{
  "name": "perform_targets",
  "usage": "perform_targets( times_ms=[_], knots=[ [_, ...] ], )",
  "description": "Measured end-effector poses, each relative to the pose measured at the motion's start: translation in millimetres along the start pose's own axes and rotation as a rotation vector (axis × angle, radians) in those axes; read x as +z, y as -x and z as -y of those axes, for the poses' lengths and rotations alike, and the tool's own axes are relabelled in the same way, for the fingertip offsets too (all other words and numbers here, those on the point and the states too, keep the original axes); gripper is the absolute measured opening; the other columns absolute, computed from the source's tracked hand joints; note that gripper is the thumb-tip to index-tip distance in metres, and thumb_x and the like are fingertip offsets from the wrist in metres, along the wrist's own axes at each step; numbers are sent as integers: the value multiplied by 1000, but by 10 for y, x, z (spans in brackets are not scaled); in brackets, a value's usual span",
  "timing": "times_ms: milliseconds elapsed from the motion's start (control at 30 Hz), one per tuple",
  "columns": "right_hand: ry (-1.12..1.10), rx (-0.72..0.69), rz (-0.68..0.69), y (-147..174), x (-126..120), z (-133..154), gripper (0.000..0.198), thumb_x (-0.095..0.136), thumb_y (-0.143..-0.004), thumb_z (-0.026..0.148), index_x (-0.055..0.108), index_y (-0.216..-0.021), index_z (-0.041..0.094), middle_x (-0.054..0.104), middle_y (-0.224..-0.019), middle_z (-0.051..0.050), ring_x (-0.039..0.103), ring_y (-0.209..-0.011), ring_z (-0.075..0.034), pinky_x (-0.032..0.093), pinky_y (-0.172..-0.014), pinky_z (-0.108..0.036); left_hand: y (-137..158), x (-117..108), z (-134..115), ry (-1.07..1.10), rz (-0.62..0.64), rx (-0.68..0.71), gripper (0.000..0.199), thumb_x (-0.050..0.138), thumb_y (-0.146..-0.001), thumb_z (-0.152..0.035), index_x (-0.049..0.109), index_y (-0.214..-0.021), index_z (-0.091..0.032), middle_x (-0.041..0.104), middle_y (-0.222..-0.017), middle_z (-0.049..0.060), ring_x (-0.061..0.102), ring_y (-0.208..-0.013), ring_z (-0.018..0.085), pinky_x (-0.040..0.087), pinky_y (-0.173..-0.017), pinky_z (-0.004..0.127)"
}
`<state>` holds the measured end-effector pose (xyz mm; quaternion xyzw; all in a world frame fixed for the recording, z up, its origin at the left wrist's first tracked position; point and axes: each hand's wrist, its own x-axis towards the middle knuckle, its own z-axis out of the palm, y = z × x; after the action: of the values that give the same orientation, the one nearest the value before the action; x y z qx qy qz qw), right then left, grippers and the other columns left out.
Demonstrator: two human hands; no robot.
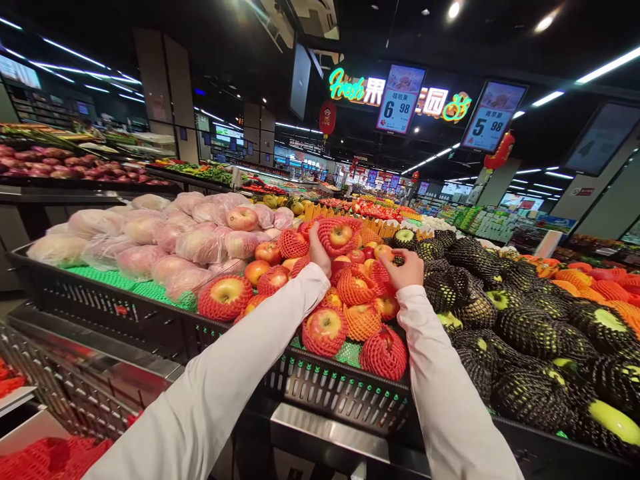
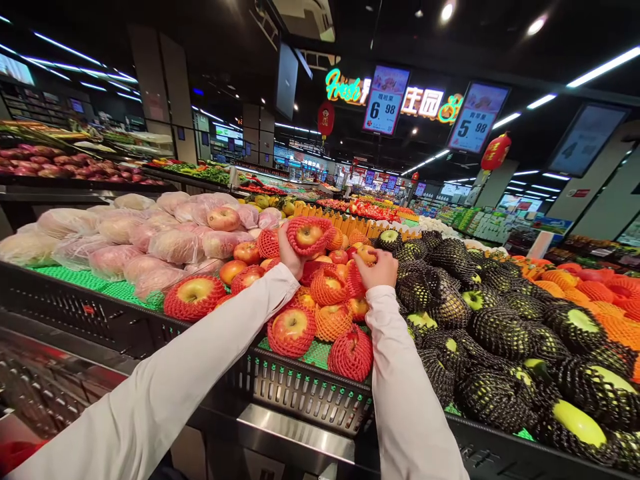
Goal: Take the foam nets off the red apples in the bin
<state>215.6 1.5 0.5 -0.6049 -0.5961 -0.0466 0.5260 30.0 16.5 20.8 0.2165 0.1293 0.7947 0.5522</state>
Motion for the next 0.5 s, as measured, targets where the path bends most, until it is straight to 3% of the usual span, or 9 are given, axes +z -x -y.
perform_targets(
  times_ms=[100,167,267,367,433,500],
  knots=[
    [228,84,201,13,12,-72,33,98,-69,15,75,-92,11,58,-94,-10,51,-102,-37,41,-93,-36,-58,-48,-3,-125,-47,-42,46,37,-101,-55,62,-111,-18,65,-112,7,63,-84,17,51,-57,24],
    [190,120,191,9,25,-90,24,93,-73,11,72,-84,12,58,-83,-6,56,-91,-33,43,-82,-30,-59,-59,-25,-144,-50,-60,51,35,-101,-59,61,-115,-18,64,-117,8,61,-77,15,47,-50,23],
    [90,171,-23,-28,-23,-51,17,82,-90,15,65,-88,13,58,-82,-1,58,-82,-26,40,-73,-26,-13,-15,-67,-90,36,-107,37,39,-101,-49,57,-115,-19,62,-123,7,62,-83,15,51,-57,23],
    [-13,235,-282,-72,-122,28,23,75,-95,20,55,-87,14,58,-85,-1,57,-80,-24,38,-71,-26,-8,76,-50,-114,103,-147,21,49,-97,-31,49,-115,-20,58,-129,5,61,-102,15,57,-75,28],
    [-66,275,-402,-88,-171,64,30,73,-93,21,46,-81,16,55,-82,-2,55,-75,-23,37,-69,-26,-75,138,17,-261,114,-135,33,57,-92,-28,40,-120,-21,53,-134,7,60,-106,16,58,-80,33],
    [-115,295,-511,-92,-192,76,33,69,-91,21,39,-79,18,52,-79,-2,53,-72,-22,37,-68,-26,-193,192,114,-544,162,-54,52,65,-87,-29,33,-127,-22,50,-135,10,60,-106,18,56,-84,37]
  ],
)
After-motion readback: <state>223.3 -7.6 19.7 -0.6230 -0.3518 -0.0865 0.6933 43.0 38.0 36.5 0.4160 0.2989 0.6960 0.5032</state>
